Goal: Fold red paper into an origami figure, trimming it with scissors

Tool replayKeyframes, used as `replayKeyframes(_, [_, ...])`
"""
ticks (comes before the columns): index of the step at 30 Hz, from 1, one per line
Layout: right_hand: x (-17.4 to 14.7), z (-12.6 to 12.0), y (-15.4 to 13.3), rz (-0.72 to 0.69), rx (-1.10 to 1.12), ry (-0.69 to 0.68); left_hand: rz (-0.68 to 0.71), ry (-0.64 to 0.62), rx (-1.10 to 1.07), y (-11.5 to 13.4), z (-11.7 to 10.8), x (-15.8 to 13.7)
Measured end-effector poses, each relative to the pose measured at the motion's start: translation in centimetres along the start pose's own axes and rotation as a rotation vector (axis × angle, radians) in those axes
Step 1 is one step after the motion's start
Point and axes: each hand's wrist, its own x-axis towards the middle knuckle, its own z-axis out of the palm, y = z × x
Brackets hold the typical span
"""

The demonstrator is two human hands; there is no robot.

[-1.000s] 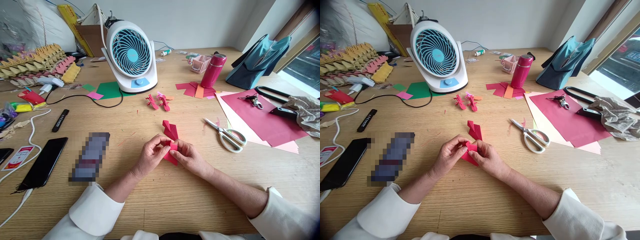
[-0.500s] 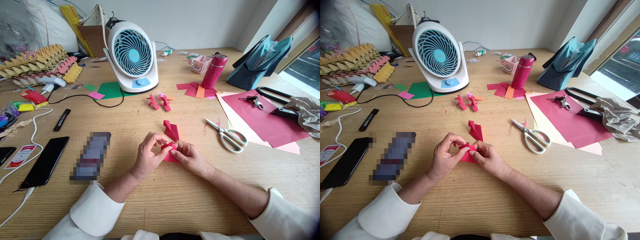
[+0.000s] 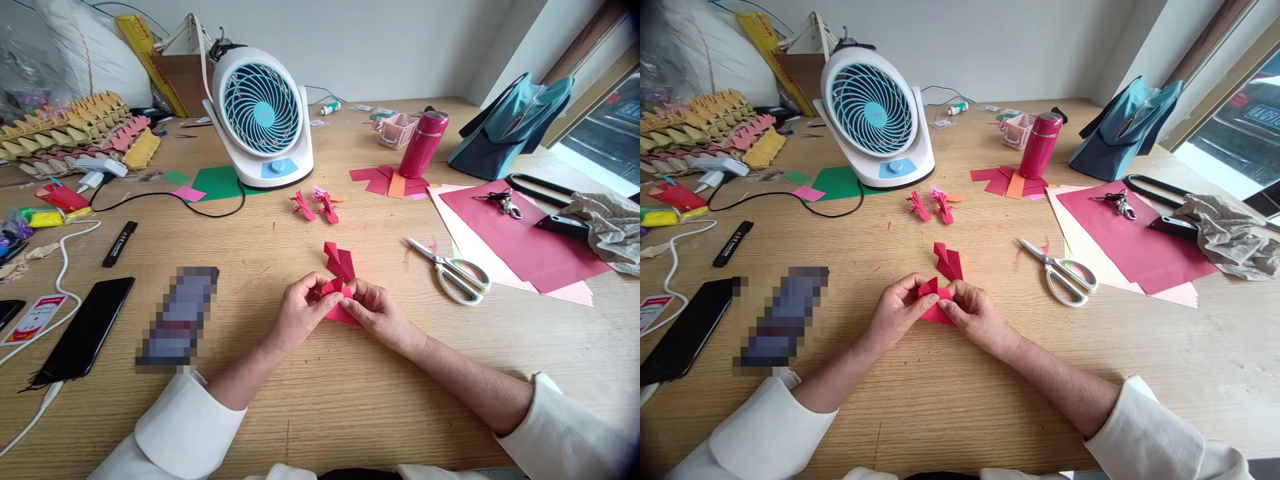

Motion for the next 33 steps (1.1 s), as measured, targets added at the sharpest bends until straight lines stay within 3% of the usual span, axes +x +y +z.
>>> replayKeyframes(4, [-0.2,0.1,0.0,-0.019,-0.041,0.019,-0.088,0.007,-0.093,0.0,0.3,-0.2])
replayKeyframes(8, [-0.2,0.3,-0.5,-0.056,0.017,0.045,-0.103,0.031,0.019,0.3,0.1,-0.1])
replayKeyframes(14, [-0.1,0.2,-0.4,-0.077,0.046,0.097,-0.12,-0.142,0.194,0.9,-0.3,0.1])
replayKeyframes(20, [0.0,0.1,-0.4,-0.083,0.053,0.167,-0.131,-0.13,-0.032,0.4,-0.2,0.1])
replayKeyframes(26, [0.1,0.2,-0.2,-0.087,0.139,0.21,-0.302,-0.019,-0.258,0.1,0.1,0.0])
replayKeyframes(28, [0.2,0.3,-0.2,-0.092,0.15,0.24,-0.342,0.037,-0.299,0.2,0.2,-0.2])
replayKeyframes(33, [0.1,0.3,-0.7,-0.127,0.128,0.286,-0.363,0.04,-0.298,0.3,0.7,-0.6])
